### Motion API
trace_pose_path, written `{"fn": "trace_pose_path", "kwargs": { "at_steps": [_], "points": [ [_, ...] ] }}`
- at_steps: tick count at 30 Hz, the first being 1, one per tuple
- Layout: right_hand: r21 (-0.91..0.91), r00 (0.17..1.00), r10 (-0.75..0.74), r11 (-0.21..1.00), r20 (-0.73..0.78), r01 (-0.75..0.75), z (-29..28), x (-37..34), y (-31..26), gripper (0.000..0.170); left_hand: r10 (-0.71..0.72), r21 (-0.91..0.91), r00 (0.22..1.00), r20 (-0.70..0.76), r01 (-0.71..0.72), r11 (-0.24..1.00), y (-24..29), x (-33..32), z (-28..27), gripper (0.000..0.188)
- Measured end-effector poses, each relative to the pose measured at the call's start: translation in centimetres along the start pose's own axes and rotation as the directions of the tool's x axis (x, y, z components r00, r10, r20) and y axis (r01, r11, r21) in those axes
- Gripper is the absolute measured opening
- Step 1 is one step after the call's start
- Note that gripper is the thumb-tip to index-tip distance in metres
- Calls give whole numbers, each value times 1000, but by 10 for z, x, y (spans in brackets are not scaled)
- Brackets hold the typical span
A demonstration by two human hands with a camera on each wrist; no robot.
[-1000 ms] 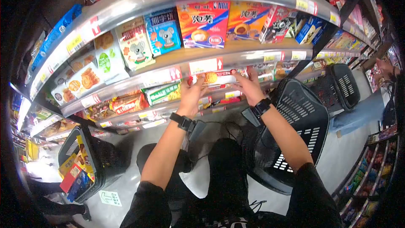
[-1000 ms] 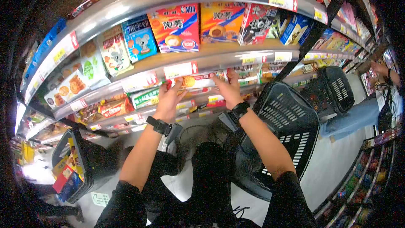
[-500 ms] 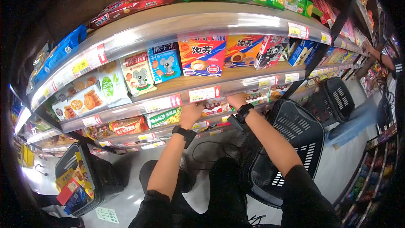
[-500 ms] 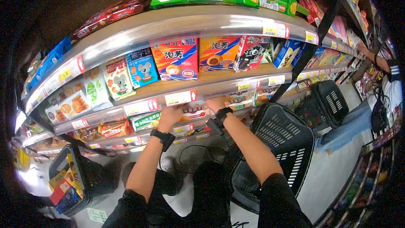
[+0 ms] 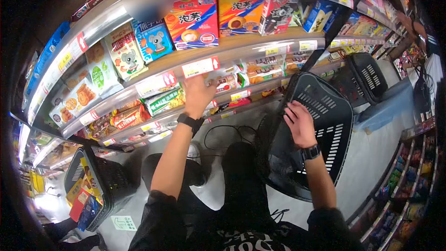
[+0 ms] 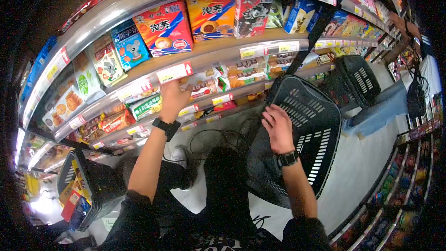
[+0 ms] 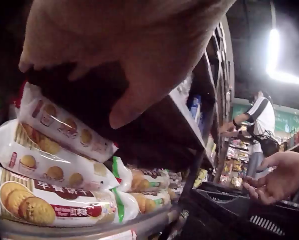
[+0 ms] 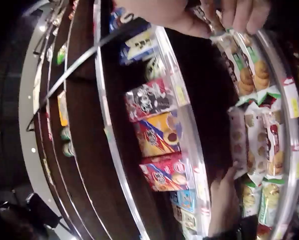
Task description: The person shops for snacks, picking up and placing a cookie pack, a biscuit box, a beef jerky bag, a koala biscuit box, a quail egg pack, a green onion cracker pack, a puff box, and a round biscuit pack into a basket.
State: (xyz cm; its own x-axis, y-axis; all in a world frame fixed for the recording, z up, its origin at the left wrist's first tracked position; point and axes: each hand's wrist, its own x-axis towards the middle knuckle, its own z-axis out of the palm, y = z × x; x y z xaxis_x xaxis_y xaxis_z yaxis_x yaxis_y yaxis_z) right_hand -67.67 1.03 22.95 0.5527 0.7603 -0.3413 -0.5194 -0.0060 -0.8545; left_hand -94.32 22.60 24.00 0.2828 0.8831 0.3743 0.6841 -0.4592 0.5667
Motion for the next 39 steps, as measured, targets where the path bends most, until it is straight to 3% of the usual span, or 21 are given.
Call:
{"fn": "trace_pose_path", "kwargs": {
  "at_steps": [1, 2, 5, 8, 10, 14, 17, 19, 20, 22, 23, 25, 26, 28, 29, 31, 33, 34, 37, 38, 39],
  "points": [
    [66, 997, -20, 997, -80, 25, -15, -7, 3, 42, 42, 35, 998, -39, -41, 999, 14, -7, 0, 49],
    [84, 991, -57, 994, -119, 68, -31, -10, 14, 41, 44, 14, 999, 21, -44, 999, 28, -17, -1, 71],
    [42, 960, 99, 995, -263, -91, -57, -10, 43, 36, 232, -11, 972, 24, -231, 973, 47, -64, 0, 78],
    [46, 925, 380, 924, -26, -378, -57, -9, 47, 26, 217, -51, 937, 275, -211, 976, 69, -107, -35, 75],
    [-1, 854, 506, 861, 122, -509, -51, -3, 44, 23, 150, -130, 940, 305, -115, 985, 67, -127, -53, 73],
    [-204, 900, 432, 889, 67, -411, -33, -8, 42, 15, 34, -156, 953, 301, 14, 988, 54, -154, -92, 71],
    [-382, 897, 402, 870, 185, -311, -12, -24, 34, 25, -55, -159, 965, 257, 98, 982, 22, -179, -110, 69],
    [-430, 900, 404, 850, 162, -304, -16, -14, 50, 35, -15, -229, 964, 265, 78, 970, 20, -170, -98, 68],
    [-416, 885, 426, 851, 188, -322, -20, -7, 58, 48, -54, -295, 967, 250, 130, 947, 18, -173, -94, 67],
    [-474, 924, 368, 836, 107, -278, -5, -19, 61, 32, -108, -427, 972, 210, 190, 884, 7, -168, -85, 64],
    [-497, 942, 328, 831, 72, -251, 9, -21, 65, 25, -96, -473, 986, 137, 150, 868, 0, -168, -77, 59],
    [-630, 960, 277, 754, 43, -189, 31, -30, 70, 31, -189, -409, 960, 209, 261, 874, -3, -171, -70, 53],
    [-663, 970, 237, 734, 46, -148, 27, -28, 77, 34, -142, -277, 973, 180, 188, 942, 1, -180, -66, 52],
    [-695, 958, 288, 687, -6, -211, 30, -22, 83, 34, -26, 55, 989, 143, 19, 998, -10, -174, -75, 51],
    [-715, 950, 312, 656, -33, -240, 38, -22, 78, 34, -18, 50, 991, 135, 11, 999, -11, -172, -80, 49],
    [-746, 926, 360, 585, -111, -317, 67, -17, 73, 42, -144, -36, 971, 189, 153, 988, -13, -165, -79, 50],
    [-742, 890, 382, 515, -249, -429, 61, -6, 70, 56, -230, -140, 952, 202, 260, 955, -7, -160, -78, 51],
    [-702, 812, 492, 456, -314, -548, 71, 1, 68, 49, -263, -173, 944, 198, 298, 939, -11, -158, -80, 51],
    [-608, 577, 762, 316, -294, -728, 57, 31, 79, 50, -443, -178, 851, 282, 500, 847, -14, -166, -90, 53],
    [-688, 635, 696, 279, -336, -670, 52, 33, 82, 46, -494, -135, 843, 212, 526, 840, -14, -176, -89, 53],
    [-688, 623, 665, 221, -412, -691, 65, 31, 88, 44, -544, -113, 804, 239, 580, 807, -18, -184, -92, 53]
  ]
}}
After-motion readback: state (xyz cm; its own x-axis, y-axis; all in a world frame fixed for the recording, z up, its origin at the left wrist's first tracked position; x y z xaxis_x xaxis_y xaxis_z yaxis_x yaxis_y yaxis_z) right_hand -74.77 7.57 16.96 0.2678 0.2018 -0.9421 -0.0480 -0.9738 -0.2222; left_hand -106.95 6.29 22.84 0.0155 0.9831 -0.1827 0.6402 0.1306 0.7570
